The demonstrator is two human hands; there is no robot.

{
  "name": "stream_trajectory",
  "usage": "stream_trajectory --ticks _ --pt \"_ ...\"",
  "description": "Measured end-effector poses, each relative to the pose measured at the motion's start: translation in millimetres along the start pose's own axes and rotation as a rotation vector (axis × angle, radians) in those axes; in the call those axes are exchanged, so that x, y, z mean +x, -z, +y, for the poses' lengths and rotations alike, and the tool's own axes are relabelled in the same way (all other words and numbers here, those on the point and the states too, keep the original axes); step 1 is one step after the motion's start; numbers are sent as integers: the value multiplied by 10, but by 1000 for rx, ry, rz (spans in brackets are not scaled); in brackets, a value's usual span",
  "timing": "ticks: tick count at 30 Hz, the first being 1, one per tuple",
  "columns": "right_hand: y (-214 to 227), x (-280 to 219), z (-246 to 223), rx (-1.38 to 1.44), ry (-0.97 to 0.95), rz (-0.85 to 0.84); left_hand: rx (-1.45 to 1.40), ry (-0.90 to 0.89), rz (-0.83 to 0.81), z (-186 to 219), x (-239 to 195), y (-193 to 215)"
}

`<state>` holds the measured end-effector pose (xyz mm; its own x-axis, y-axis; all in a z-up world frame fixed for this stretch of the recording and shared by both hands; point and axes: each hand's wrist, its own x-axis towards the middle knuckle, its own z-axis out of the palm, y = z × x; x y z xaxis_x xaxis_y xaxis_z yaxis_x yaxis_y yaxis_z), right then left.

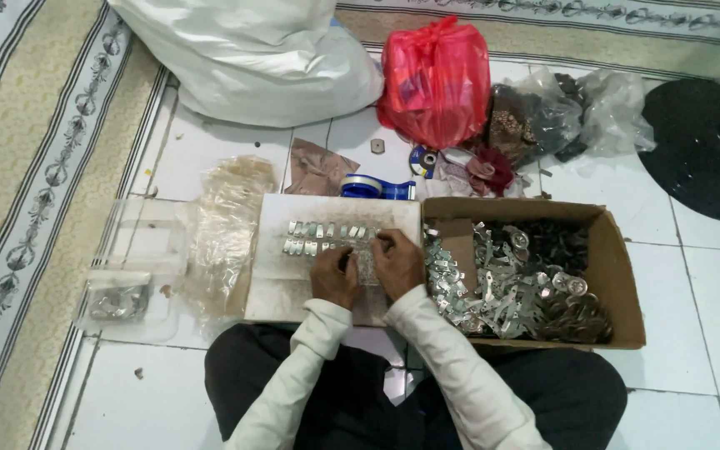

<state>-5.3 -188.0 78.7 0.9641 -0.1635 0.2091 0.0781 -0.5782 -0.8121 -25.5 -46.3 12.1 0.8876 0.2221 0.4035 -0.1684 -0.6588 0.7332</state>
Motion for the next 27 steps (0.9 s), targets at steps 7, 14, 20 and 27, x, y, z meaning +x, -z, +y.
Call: stream_trajectory --ticks 7,14,20,27 --pt "834 521 1576 -333 -42 -159 41 -264 -240 1010 -223 -920" --pt "625 433 2533 -609 -11 -406 753 -324 -853 777 -231 -2368" --pt "804 484 1961 -603 -8 -421 856 -362 -825 424 -313 -2816" --pt "699 509 2550 -348 -177 -469 872 -377 -803 448 -274 -2650"
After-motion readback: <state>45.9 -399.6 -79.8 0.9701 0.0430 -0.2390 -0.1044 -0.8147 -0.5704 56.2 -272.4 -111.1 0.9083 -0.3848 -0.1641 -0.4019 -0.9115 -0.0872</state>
